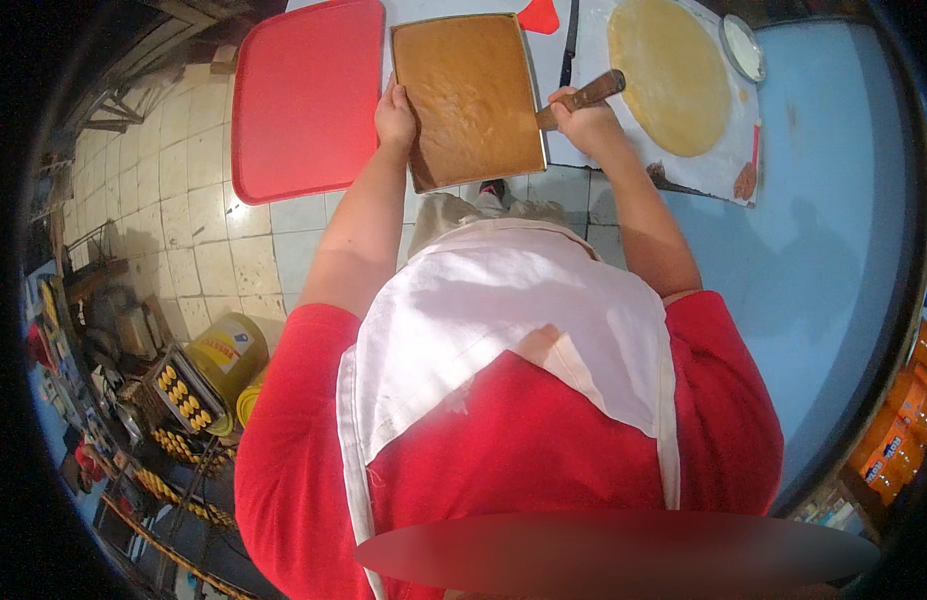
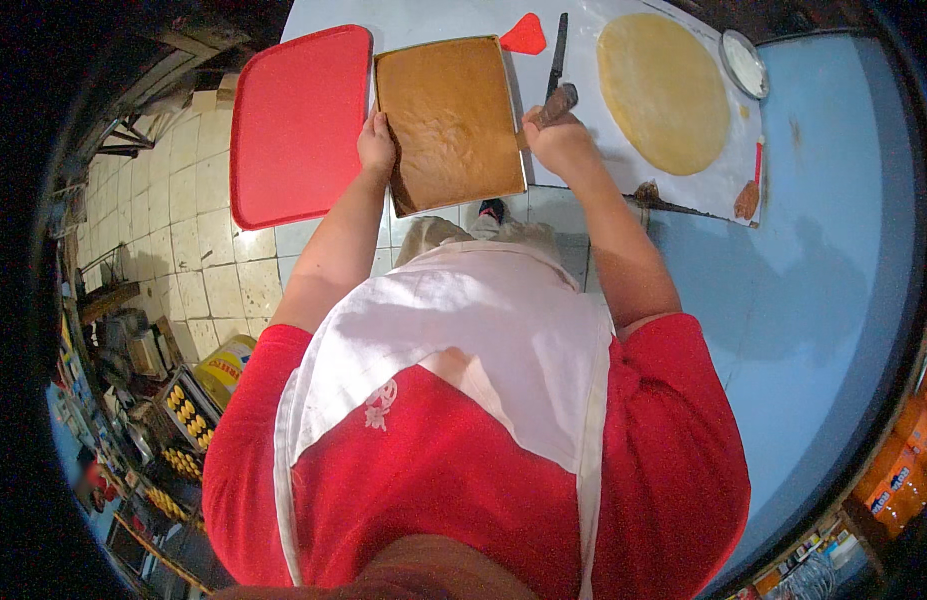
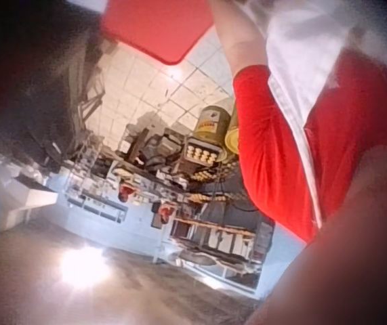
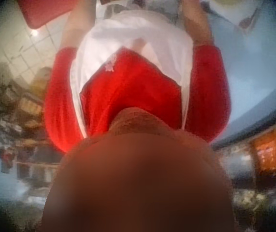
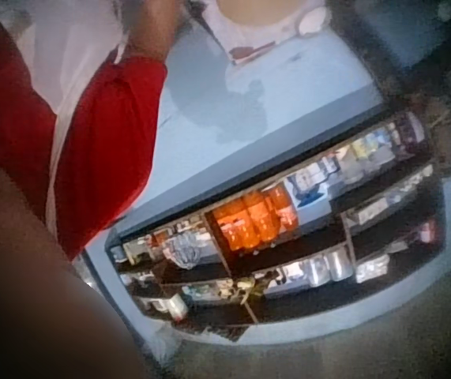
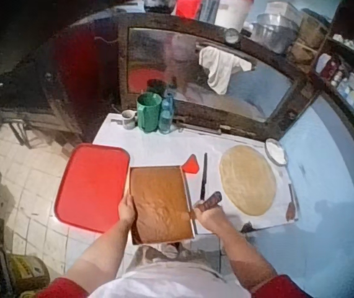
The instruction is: The person removes a baked cake from a rectangular metal pan by loosening the edges with a knife and a red spatula, then inverts the pan to release the cake onto a red tray. They scrape remaining crumbs from the pan into the tray and place the empty pan aside.
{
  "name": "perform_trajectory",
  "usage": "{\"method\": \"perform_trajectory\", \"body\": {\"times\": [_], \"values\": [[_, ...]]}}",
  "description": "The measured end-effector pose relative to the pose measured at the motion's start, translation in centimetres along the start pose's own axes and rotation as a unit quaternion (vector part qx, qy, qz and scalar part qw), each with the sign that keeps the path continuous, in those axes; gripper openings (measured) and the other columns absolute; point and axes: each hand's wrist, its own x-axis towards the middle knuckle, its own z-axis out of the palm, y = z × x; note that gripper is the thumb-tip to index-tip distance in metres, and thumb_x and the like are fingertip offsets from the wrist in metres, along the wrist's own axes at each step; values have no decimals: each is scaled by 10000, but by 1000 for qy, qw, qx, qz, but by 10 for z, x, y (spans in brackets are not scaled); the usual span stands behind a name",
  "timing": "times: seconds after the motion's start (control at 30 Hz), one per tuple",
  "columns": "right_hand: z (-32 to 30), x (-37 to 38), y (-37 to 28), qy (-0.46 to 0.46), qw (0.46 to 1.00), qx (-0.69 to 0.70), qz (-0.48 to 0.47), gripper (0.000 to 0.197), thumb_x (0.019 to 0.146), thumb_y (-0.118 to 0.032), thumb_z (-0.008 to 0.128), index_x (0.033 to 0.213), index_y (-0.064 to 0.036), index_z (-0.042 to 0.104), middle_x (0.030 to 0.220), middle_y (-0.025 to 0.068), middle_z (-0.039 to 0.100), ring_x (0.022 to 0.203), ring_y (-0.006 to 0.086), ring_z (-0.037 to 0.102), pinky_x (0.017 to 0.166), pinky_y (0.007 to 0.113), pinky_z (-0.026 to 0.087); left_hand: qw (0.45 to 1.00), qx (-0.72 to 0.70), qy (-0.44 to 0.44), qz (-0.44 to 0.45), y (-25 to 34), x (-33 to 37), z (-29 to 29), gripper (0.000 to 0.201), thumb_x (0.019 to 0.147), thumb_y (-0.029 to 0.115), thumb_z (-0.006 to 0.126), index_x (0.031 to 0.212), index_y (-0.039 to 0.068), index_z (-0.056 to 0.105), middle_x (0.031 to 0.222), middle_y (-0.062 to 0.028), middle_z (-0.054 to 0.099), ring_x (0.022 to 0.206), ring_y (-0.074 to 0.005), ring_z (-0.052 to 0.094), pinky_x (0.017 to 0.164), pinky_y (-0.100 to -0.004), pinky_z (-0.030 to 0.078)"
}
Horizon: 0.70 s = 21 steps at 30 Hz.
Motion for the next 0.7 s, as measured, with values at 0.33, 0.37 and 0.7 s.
{"method": "perform_trajectory", "body": {"times": [0.33, 0.37, 0.7], "values": [[6, -86, -6, 43, 995, -29, -90, 203, 1003, -217, 634, 1135, -100, 733, 956, 198, 748, 883, 386, 729, 794, 471, 573, 999, -26, -20, 14, -29, 14, 3, 459, 1148, 284, 475, 1507, 29, 605, 1351, -172, 729, 1231, -256, 684, 1074, -376, 501], [3, -88, -10, 45, 995, -24, -89, 197, 1007, -206, 629, 1131, -95, 734, 947, 196, 747, 875, 382, 731, 791, 468, 573, 999, -17, -27, 33, -28, 14, 2, 456, 1148, 275, 473, 1505, 22, 604, 1369, -176, 721, 1242, -259, 681, 1080, -373, 497], [-65, 26, -63, 170, 977, 118, -58, 275, 1072, -318, 614, 1270, -149, 703, 979, 104, 762, 882, 234, 736, 843, 395, 574, 999, 18, -13, 29, -11, 6, 0, 470, 1117, 283, 475, 1527, 89, 599, 1487, -243, 627, 1407, -383, 572, 1182, -441, 430]]}}
